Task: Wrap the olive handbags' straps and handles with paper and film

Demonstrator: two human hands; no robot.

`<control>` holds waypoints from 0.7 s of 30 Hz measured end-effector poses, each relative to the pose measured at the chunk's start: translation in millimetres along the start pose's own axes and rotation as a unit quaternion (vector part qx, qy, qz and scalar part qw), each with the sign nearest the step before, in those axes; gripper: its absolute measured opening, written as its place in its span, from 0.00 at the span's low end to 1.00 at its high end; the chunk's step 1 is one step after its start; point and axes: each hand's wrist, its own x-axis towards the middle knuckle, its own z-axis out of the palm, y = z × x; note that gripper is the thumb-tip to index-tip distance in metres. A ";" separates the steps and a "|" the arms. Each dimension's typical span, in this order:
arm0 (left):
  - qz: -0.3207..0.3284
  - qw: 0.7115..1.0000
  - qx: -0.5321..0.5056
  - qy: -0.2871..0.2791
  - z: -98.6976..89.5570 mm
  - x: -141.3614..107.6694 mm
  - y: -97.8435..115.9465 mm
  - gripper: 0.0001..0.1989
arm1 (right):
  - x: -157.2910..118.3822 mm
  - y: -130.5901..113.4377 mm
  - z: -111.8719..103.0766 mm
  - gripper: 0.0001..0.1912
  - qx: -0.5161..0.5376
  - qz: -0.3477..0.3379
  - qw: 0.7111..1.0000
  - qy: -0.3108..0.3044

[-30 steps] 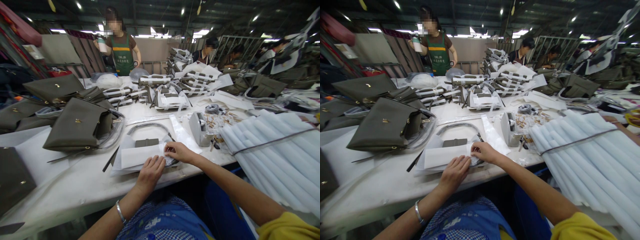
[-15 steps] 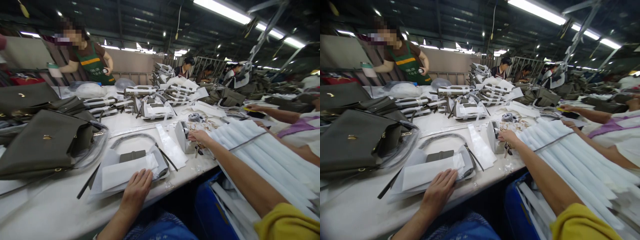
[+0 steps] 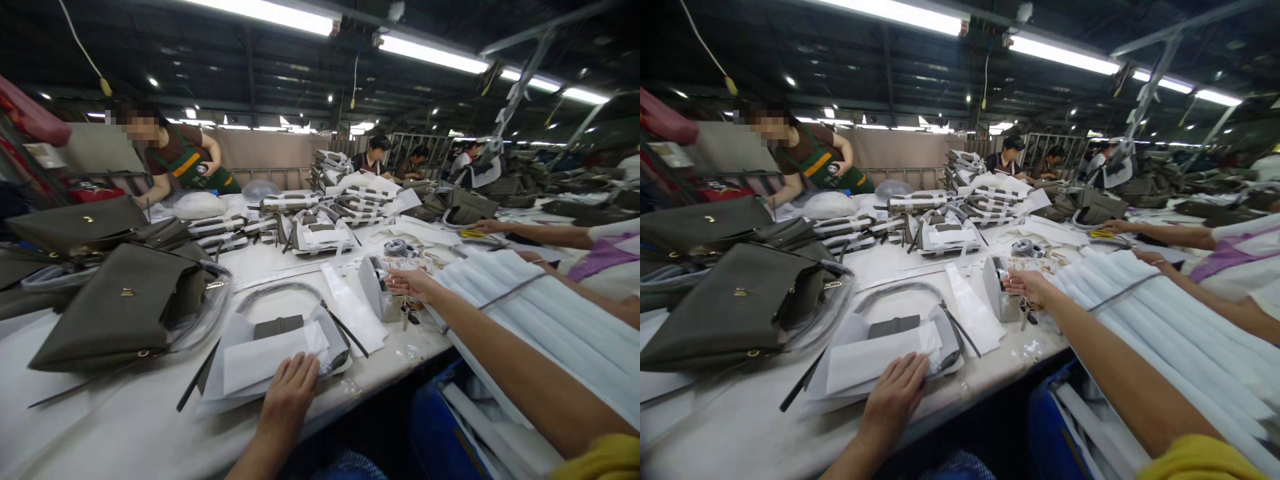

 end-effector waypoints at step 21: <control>0.018 1.000 -0.015 -0.020 -6.8 1.2 -3.6 0.19 | -65.4 119.8 -11.3 0.15 -0.042 -0.050 0.989 0.133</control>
